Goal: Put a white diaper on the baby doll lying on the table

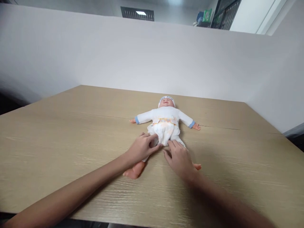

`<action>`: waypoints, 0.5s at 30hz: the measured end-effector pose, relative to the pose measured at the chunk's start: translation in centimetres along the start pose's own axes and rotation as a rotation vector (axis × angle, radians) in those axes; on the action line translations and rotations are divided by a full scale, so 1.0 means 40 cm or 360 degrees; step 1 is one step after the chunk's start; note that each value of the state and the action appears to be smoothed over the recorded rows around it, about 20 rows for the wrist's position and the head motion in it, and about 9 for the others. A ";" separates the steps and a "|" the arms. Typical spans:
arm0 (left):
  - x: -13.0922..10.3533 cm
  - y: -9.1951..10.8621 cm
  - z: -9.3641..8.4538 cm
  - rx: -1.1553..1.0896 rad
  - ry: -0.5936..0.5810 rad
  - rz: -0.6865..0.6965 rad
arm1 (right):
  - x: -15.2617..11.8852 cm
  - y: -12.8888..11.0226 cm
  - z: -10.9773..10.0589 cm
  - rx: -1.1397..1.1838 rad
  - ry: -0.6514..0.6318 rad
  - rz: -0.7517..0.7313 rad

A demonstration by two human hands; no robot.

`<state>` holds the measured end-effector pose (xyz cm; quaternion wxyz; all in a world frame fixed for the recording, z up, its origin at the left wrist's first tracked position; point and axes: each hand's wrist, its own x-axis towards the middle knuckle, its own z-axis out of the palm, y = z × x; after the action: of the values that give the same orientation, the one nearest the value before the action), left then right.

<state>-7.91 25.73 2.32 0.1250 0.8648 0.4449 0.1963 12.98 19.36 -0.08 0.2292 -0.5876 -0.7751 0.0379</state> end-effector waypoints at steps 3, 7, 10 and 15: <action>-0.002 -0.003 0.004 0.0023 0.0000 0.0040 | -0.011 -0.006 0.016 -0.0099 0.0104 -0.0040; -0.010 -0.012 -0.001 -0.0105 0.0043 0.0110 | -0.017 -0.007 0.013 0.0014 0.0192 -0.0062; -0.016 -0.020 0.003 -0.0230 0.0151 0.0190 | -0.018 -0.010 0.011 0.0091 0.0211 -0.0079; -0.015 -0.027 0.012 -0.0375 0.0273 0.0247 | -0.015 -0.019 0.013 0.0137 0.0179 -0.0028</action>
<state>-8.80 25.84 1.34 0.1717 0.8560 0.3598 0.3293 12.22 18.67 -0.48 0.2978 -0.5715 -0.7638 0.0359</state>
